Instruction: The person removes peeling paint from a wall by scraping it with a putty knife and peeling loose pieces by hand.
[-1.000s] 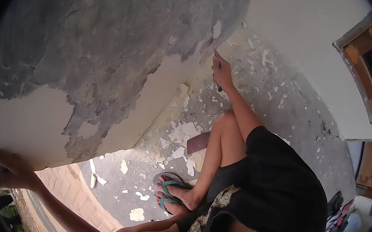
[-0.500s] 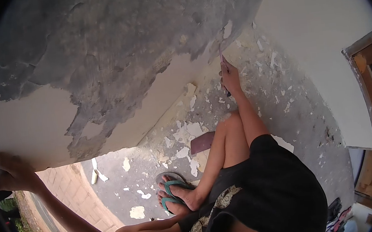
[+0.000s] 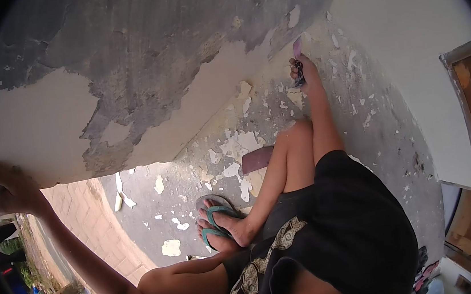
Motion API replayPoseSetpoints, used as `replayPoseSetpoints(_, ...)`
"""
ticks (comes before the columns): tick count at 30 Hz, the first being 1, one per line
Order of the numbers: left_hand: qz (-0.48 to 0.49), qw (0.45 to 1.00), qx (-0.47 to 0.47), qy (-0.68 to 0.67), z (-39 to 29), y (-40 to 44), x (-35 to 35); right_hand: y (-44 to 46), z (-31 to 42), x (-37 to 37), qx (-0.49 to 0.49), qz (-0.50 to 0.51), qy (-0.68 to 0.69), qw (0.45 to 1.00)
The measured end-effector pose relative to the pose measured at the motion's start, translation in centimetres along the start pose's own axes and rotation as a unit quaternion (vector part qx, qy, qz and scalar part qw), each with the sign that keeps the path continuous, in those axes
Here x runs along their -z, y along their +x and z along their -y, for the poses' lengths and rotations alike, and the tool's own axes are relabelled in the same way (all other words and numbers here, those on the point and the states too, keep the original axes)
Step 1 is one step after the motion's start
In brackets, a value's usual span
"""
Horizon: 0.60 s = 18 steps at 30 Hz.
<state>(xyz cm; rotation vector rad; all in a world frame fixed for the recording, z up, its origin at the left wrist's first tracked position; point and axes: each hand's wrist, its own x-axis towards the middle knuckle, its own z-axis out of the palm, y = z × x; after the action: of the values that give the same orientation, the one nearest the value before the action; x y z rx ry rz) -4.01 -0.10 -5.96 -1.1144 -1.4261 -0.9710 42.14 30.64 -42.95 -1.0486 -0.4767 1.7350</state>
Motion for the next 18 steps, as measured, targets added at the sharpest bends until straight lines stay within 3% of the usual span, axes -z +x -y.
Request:
replayPoseSetpoints(3, -0.003, 0.999, -0.017, 0.032, 0.2, 0.0, -0.5, 2.1, 0.9, 2.2, -0.112, 0.153, 0.069, 0.979)
replayPoseSetpoints(4, 0.004, 0.999, -0.019, 0.05, 0.5, 0.0, -0.5, 0.8, 1.0, 0.6, -0.084, 0.092, 0.112, 0.986)
replayPoseSetpoints(7, 0.023, 0.994, -0.027, 0.099, 1.4, 0.2, -0.3, -4.0, 1.8, -1.8, -0.024, 0.097, -0.052, 0.994)
replayPoseSetpoints(10, 0.07, 0.981, -0.108, 0.143, 0.0, 1.0, 1.6, -5.8, 2.4, 0.6, 0.014, 0.076, -0.335, 0.939)
replayPoseSetpoints(13, 0.111, 0.97, -0.169, 0.133, -2.4, 0.3, 3.8, -7.1, 3.6, 4.2, 0.009, 0.065, -0.415, 0.907)
replayPoseSetpoints(17, 0.061, 0.98, -0.162, 0.097, 0.5, -6.4, 5.4, -12.0, 7.2, 6.1, -0.097, 0.095, -0.238, 0.962)
replayPoseSetpoints(18, 0.1, 0.977, -0.136, 0.131, 0.2, -8.4, 6.1, -13.6, 7.6, 5.6, -0.09, 0.091, -0.219, 0.967)
